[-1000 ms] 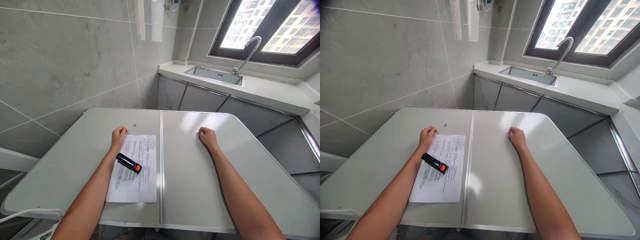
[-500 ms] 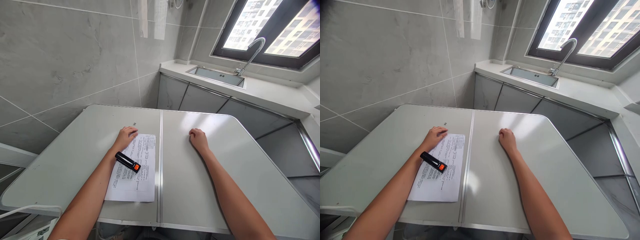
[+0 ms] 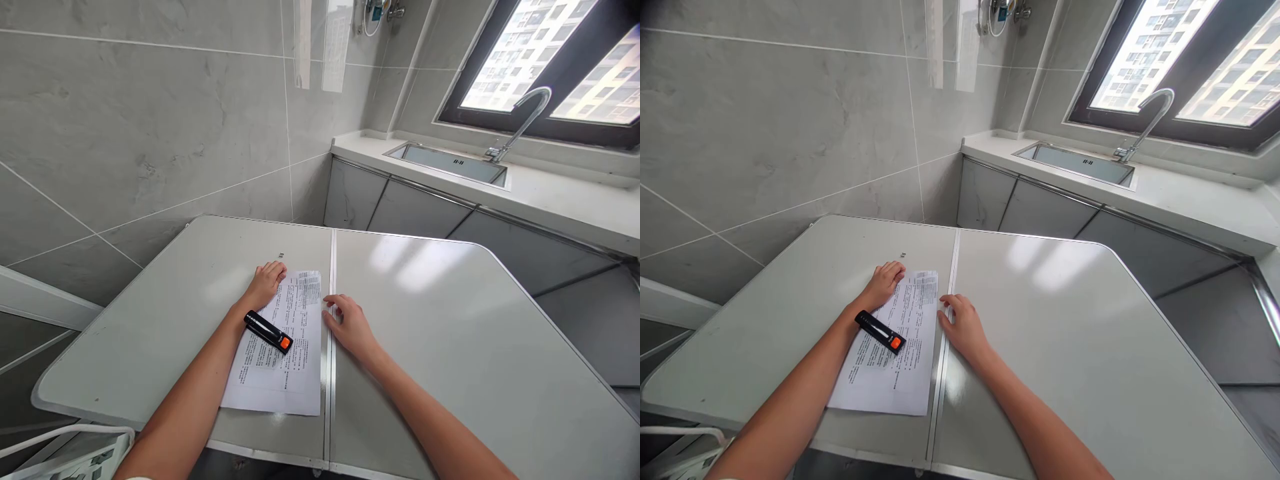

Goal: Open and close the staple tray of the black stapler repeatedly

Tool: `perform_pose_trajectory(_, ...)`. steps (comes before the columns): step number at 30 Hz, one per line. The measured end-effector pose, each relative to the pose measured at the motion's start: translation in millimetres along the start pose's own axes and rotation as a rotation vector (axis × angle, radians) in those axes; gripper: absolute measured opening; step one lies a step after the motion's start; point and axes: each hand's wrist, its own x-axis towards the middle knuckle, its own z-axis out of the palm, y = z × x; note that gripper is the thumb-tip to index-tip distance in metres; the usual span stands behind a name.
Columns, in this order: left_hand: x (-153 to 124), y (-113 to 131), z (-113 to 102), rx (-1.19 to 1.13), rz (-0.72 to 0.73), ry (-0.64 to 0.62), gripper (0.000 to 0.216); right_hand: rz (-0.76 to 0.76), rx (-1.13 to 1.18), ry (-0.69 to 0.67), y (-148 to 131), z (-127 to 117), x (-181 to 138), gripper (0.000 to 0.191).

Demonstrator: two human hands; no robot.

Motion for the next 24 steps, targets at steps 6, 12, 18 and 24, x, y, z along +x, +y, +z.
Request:
perform_pose_trajectory(6, -1, 1, -2, -0.043, -0.010, 0.004, 0.022, -0.037, 0.197, -0.134, -11, 9, -6, 0.017)
perform_pose_trajectory(12, 0, 3, -7, -0.120, -0.023, 0.084, 0.019, -0.156, 0.031, -0.266, -16, 18, -16, 0.016)
perform_pose_trajectory(18, -4, 5, -20, -0.341, -0.063, 0.318, 0.015, -0.112, 0.058, -0.284, -22, 15, -15, 0.025)
perform_pose_trajectory(24, -7, 7, -25, -0.703, -0.179, 0.459, 0.021, -0.053, 0.034, -0.271, -15, -15, -10, 0.028)
